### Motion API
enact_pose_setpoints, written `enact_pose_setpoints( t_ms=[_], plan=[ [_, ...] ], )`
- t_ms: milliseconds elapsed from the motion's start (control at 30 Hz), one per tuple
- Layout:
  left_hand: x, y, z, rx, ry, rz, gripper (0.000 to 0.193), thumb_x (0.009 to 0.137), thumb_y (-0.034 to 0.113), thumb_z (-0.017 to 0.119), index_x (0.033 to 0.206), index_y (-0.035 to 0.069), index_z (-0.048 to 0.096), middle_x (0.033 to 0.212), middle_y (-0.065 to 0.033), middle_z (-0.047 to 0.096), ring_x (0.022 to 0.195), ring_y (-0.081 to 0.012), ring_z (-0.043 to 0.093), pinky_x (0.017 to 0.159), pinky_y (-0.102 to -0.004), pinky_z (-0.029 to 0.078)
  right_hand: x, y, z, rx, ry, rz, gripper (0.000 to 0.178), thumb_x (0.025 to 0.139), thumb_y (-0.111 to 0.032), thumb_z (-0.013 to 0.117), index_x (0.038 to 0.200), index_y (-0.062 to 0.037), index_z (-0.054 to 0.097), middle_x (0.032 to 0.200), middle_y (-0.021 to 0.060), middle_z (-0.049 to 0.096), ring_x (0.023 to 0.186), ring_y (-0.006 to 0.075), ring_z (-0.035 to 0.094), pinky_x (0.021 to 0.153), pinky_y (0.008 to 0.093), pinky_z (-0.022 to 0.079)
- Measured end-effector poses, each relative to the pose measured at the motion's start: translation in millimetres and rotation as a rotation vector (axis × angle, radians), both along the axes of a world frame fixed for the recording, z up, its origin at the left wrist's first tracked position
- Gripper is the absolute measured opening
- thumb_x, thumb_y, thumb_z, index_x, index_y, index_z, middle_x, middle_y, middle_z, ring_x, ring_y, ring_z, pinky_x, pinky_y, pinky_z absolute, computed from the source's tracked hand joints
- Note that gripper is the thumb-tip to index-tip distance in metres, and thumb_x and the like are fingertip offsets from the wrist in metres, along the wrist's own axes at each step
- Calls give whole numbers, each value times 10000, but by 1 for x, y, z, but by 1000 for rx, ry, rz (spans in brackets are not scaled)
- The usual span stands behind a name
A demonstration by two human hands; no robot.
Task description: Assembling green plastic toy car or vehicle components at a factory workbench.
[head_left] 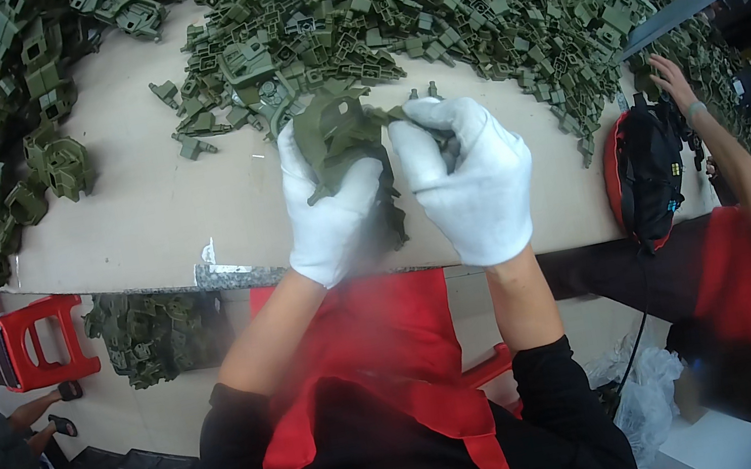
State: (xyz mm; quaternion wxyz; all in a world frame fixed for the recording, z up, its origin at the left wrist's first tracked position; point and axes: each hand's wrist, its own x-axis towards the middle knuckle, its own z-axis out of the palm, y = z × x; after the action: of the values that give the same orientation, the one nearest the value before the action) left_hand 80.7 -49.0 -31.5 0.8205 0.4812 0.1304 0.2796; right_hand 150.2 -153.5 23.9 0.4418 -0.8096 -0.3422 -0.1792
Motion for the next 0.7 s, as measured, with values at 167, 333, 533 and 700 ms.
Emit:
enact_pose_setpoints(
  t_ms=[167,333,533,700],
  plan=[
    [-2,-7,1,107,-36,-5,609,817,-83,575,1357,73,341,1185,-80,556,1027,-152,569,882,-287,486,0,4,1,45,-21,56,148,781,-51,760,866,-4,648,812,111,708,591,144,659,542,260,520],
    [0,-15,0,356,-16,97,586,830,-94,568,1343,53,326,1248,-104,539,1102,-175,547,965,-311,443,-8,8,-4,34,-117,13,123,793,-68,735,847,-34,629,780,109,675,627,245,661,559,330,526],
    [0,-11,-5,295,-13,62,583,835,-80,602,1330,54,325,1252,-106,540,1107,-184,555,987,-314,429,1,13,-4,61,-54,65,94,818,-77,686,840,-60,596,778,93,617,642,281,626,538,371,501],
    [1,-5,4,273,-15,-28,596,821,-100,585,1329,74,327,1239,-100,536,1106,-166,547,971,-314,444,3,14,-3,-228,-258,-89,104,806,-77,697,834,-56,600,780,107,652,659,289,647,571,374,517]
  ],
)
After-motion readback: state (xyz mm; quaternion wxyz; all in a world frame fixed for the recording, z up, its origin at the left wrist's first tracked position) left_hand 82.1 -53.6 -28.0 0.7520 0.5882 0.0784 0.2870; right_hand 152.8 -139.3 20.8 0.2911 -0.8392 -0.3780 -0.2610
